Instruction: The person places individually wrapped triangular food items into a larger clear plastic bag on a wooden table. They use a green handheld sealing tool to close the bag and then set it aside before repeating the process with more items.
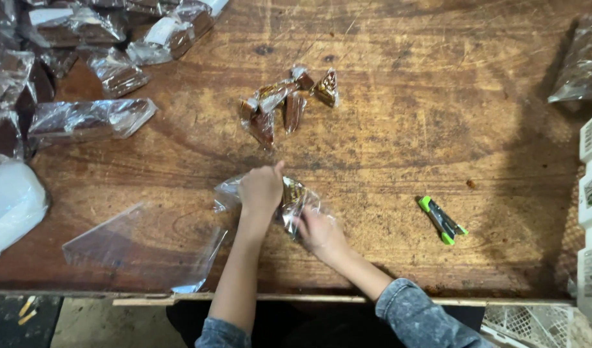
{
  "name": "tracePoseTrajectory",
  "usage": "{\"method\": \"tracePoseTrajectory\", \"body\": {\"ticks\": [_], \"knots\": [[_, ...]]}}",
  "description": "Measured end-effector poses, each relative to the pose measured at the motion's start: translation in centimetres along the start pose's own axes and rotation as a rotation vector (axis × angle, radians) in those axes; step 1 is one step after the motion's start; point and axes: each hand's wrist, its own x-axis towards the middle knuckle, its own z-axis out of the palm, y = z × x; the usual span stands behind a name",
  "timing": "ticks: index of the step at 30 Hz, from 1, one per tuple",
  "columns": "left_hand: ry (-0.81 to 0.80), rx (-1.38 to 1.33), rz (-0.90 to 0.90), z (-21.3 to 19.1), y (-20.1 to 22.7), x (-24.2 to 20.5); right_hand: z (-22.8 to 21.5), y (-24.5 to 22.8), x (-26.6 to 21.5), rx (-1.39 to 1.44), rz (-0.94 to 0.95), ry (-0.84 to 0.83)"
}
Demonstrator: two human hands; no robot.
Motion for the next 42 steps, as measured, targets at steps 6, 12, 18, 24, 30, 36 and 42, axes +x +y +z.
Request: {"method": "tracePoseTrajectory", "body": {"ticks": [6,12,18,24,30,36,42], "knots": [[-0.026,0.052,-0.047,-3.6,1.5,-1.6,-0.8,-1.2,1.7,-0.124,0.081,-0.37],[-0.006,0.032,-0.172,-9.5,3.6,-1.3,-13.0,0.6,0.5,0.444,-0.317,-0.71],[0.19,0.113,0.099,1.0,3.1,6.0,-14.7,8.8,1.6,0.988,-0.105,-0.153],[-0.118,-0.096,0.001,-0.3,7.5,13.5,-10.9,13.4,4.6,0.913,0.296,0.483],[-0.351,-0.143,-0.045,1.1,8.3,14.0,-11.2,11.6,4.7,0.88,0.36,0.373],[-0.55,-0.644,-0.178,-5.0,12.9,10.0,-11.2,9.8,4.7,1.233,0.437,0.275],[-0.868,-1.245,-0.196,-4.3,15.9,6.2,-12.7,7.8,3.5,0.498,0.051,0.431]]}}
